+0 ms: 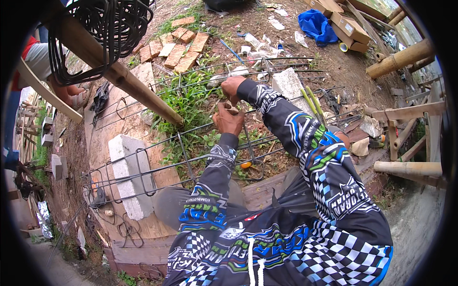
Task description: The person sits on the ground and ties a rebar cage using wire and pliers. They repeatedly wrap wire around intersecting bars and twist it to secure the joints.
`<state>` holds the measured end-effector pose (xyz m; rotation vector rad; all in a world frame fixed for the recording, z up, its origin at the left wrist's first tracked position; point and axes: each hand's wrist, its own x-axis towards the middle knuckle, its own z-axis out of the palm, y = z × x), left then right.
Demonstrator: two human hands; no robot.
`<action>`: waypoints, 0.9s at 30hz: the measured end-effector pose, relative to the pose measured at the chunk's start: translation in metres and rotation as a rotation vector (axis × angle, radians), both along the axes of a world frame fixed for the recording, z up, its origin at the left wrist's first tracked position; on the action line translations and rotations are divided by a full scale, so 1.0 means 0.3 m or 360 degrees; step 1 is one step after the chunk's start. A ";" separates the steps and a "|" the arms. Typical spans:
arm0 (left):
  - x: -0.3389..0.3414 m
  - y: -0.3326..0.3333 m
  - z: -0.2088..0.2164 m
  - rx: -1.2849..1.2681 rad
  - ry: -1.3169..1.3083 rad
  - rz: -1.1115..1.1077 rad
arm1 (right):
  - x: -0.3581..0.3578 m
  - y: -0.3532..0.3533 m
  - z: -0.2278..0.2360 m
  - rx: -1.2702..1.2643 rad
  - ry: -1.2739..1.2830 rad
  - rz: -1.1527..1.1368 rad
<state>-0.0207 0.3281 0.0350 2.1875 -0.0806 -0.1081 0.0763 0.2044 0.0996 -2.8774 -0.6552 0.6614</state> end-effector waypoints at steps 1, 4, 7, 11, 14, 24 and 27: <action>-0.006 0.021 -0.013 0.0028 -0.0094 0.0023 | 0.011 0.039 -0.004 0.0043 -0.0087 0.0056; 0.007 0.070 -0.040 0.0144 -0.0246 0.0008 | 0.041 0.099 -0.009 0.0143 -0.0178 0.0032; 0.008 0.029 -0.033 0.0157 -0.0270 -0.0076 | 0.071 -0.010 -0.059 0.0270 0.0188 -0.0174; 0.011 0.031 -0.044 0.0172 -0.0414 -0.0091 | 0.021 -0.088 -0.147 0.0507 0.0172 -0.0568; 0.011 0.007 -0.065 0.0155 -0.0225 0.0036 | -0.056 -0.148 -0.169 0.0528 0.0052 -0.0946; 0.042 0.065 -0.118 0.0055 -0.0419 0.0056 | -0.347 0.022 0.220 0.0327 -0.0266 -0.0753; 0.032 0.034 -0.091 0.0232 -0.0290 -0.0118 | -0.295 -0.004 0.257 0.0140 -0.0425 -0.0375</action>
